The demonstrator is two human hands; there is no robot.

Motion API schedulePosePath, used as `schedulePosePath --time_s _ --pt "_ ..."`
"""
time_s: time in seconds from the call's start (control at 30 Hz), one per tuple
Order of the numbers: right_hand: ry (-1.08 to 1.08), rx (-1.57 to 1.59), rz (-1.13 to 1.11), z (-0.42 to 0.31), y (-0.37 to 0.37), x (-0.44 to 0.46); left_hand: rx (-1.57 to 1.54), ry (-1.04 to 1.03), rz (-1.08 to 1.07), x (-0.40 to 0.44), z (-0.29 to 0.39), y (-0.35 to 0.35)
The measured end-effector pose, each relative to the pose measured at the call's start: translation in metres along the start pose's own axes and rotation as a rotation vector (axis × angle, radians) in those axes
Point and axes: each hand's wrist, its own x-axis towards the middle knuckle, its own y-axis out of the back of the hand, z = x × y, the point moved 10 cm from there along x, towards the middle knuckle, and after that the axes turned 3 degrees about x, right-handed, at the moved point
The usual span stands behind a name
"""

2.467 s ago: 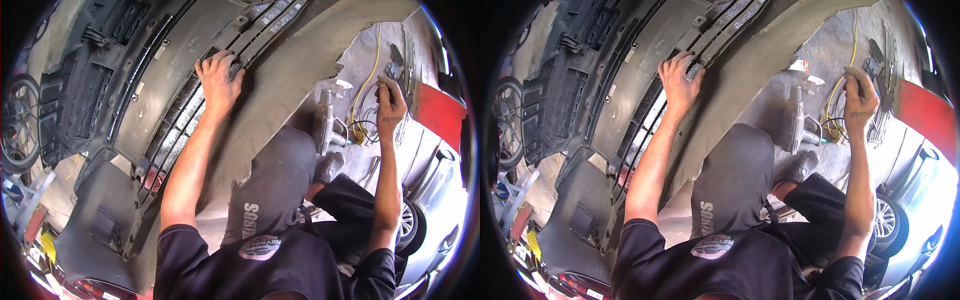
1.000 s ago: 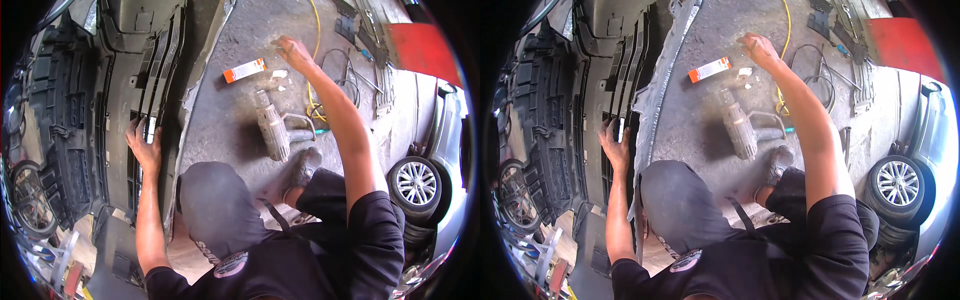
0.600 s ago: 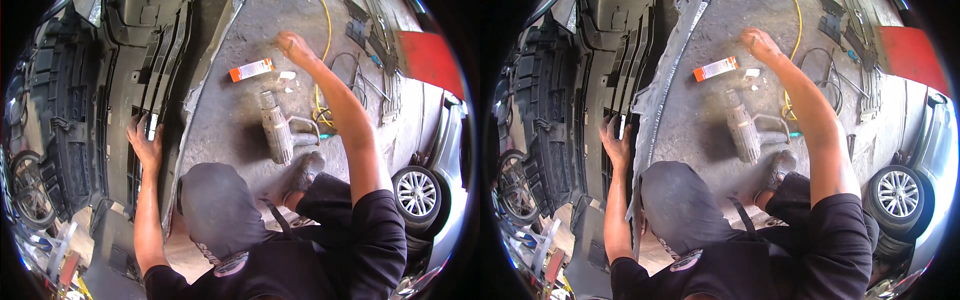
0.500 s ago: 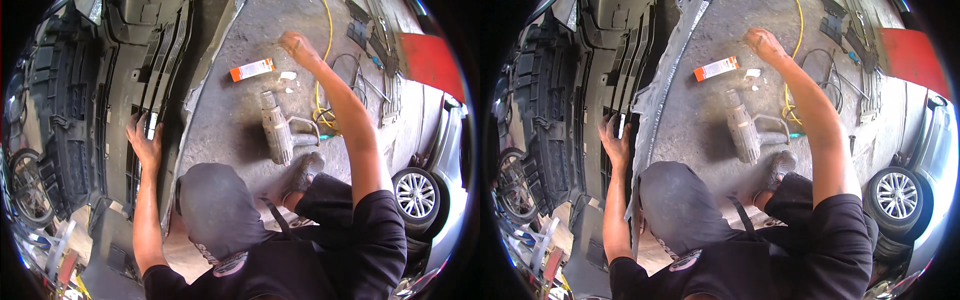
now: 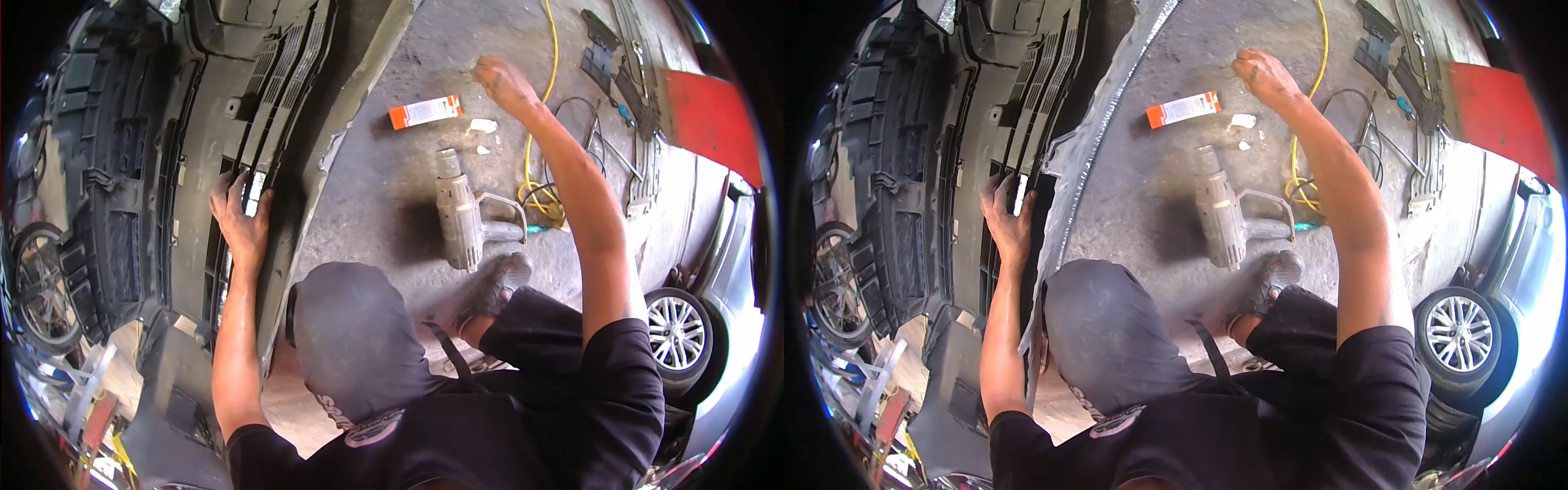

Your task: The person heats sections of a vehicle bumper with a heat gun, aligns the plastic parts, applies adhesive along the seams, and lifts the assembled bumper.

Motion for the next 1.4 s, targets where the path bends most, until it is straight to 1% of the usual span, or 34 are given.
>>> schedulePosePath --time_s 0.17,0.23,0.27,0.3,0.4,0.5,0.57,0.63,0.67,0.73,0.8,0.83,0.87,0.93,1.0,1.07,1.17,1.27,1.37,1.4 --pt "0.078 -0.054 -0.017 -0.006 -0.001 0.008 -0.014 -0.027 0.064 -0.001 -0.001 0.0" --pt "0.04 -0.05 -0.069 0.003 -0.01 0.007 -0.014 -0.01 0.077 -0.002 -0.004 0.001" --pt "0.011 -0.06 -0.037 0.002 -0.01 0.009 -0.006 0.009 0.079 -0.002 -0.005 0.001" --pt "-0.023 -0.077 -0.01 0.004 -0.009 0.01 -0.028 -0.024 0.102 -0.002 -0.002 0.004" --pt "-0.115 -0.103 -0.087 0.02 -0.02 0.011 -0.046 -0.031 0.088 -0.001 0.002 0.006" --pt "-0.14 0.083 -0.033 0.011 0.017 0.001 -0.066 -0.012 0.096 -0.002 -0.003 0.005" --pt "-0.236 0.141 0.08 0.008 0.063 -0.006 -0.106 0.009 0.098 -0.003 -0.005 0.005" --pt "-0.393 0.226 0.045 -0.05 0.138 0.001 -0.126 -0.001 0.11 -0.003 -0.006 0.006" --pt "-0.255 0.202 0.139 -0.09 0.18 0.006 -0.136 -0.01 0.117 -0.004 -0.006 0.007" --pt "-0.209 0.305 0.164 -0.153 0.236 0.019 -0.163 -0.001 0.099 -0.004 -0.007 0.009" --pt "-0.107 0.333 0.146 -0.217 0.265 0.044 -0.181 0.006 0.083 -0.004 -0.006 0.01" --pt "0.044 0.274 0.096 -0.258 0.271 0.064 -0.192 0.013 0.071 -0.005 -0.007 0.01" --pt "0.195 0.215 0.046 -0.297 0.267 0.082 -0.199 0.009 0.074 -0.005 -0.007 0.008" --pt "0.433 0.098 -0.091 -0.357 0.229 0.113 -0.204 0.003 0.083 -0.006 -0.01 0.006" --pt "0.621 0.173 -0.237 -0.392 0.168 0.137 -0.23 0.013 0.089 -0.007 -0.011 0.008" --pt "0.862 0.033 -0.185 -0.412 0.112 0.146 -0.25 0.018 0.097 -0.008 -0.012 0.007" --pt "0.86 -0.121 -0.549 -0.413 0.027 0.16 -0.267 0.015 0.124 -0.01 -0.014 0.005" --pt "0.954 -0.049 -0.434 -0.415 0.009 0.161 -0.281 0.007 0.148 -0.01 -0.015 0.005" --pt "0.866 -0.097 -0.576 -0.407 -0.012 0.164 -0.289 -0.004 0.159 -0.011 -0.015 0.007" --pt "0.842 -0.094 -0.579 -0.402 -0.014 0.165 -0.295 -0.005 0.161 -0.012 -0.015 0.007"
